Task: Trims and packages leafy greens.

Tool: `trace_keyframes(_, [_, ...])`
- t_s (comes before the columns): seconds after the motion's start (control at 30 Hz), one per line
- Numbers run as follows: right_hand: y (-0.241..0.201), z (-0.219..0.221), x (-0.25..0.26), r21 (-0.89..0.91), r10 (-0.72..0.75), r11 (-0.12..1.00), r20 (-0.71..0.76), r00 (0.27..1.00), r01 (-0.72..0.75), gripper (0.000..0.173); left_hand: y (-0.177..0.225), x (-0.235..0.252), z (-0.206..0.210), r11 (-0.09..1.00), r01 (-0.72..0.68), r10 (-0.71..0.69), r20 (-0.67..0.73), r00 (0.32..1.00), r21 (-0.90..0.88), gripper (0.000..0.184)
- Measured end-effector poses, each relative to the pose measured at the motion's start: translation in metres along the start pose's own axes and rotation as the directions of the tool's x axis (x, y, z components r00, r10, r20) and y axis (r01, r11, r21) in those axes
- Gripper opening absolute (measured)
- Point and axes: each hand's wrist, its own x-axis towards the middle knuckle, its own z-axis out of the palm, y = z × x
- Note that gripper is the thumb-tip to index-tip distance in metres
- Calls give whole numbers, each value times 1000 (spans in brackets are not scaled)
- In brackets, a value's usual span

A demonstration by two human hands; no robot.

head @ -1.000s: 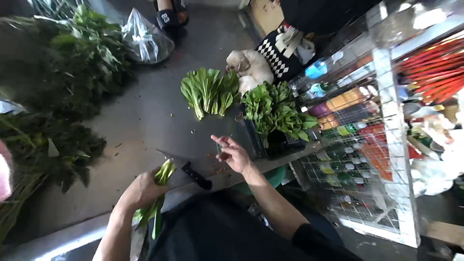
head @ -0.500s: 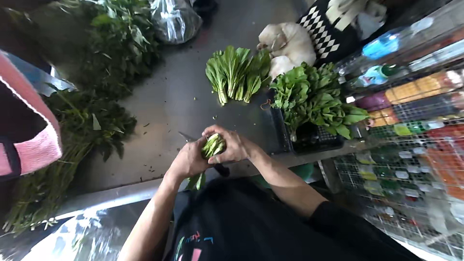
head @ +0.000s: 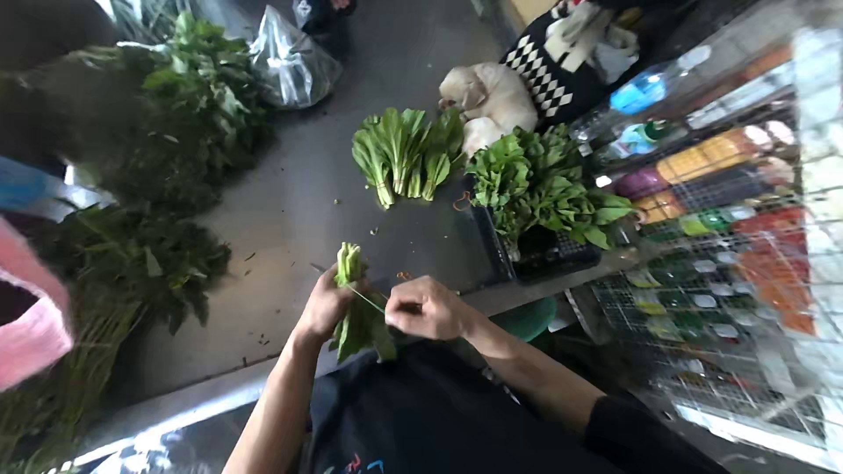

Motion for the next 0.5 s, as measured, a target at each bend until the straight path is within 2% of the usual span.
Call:
trace_keyframes(0.03, [12, -7, -3, 132, 170, 978, -42, 984, -164, 21, 1, -2, 0, 999, -39, 39, -5, 999, -22, 36])
trace_keyframes(0.1, [35, -18, -7, 399, 492, 805, -36, 870, -439, 17, -1, -3, 0, 994, -107, 107, 7, 994, -16, 30])
trace_keyframes(0.17, [43, -19, -5, 518, 660, 632, 31, 751, -577, 14, -4, -3, 2, 984, -152, 146, 65, 987, 89, 35])
trace_keyframes(0.27, [50, -10, 8, 605, 758, 480, 79, 648, -635, 24, -3, -2, 6, 931, -208, 175, 132, 976, 302, 51])
trace_keyframes(0.37, [61, -2, 25, 741, 804, 328, 106, 585, -586, 28, 1, 1, 6, 852, -233, 174, 166, 971, 469, 57])
trace_keyframes(0.43, [64, 3, 35, 756, 800, 308, 123, 588, -578, 30, 6, -1, 7, 771, -235, 165, 170, 971, 592, 55])
trace_keyframes(0.5, [59, 5, 42, 747, 756, 347, 135, 640, -567, 30, 9, -2, 5, 720, -191, 122, 149, 981, 668, 56])
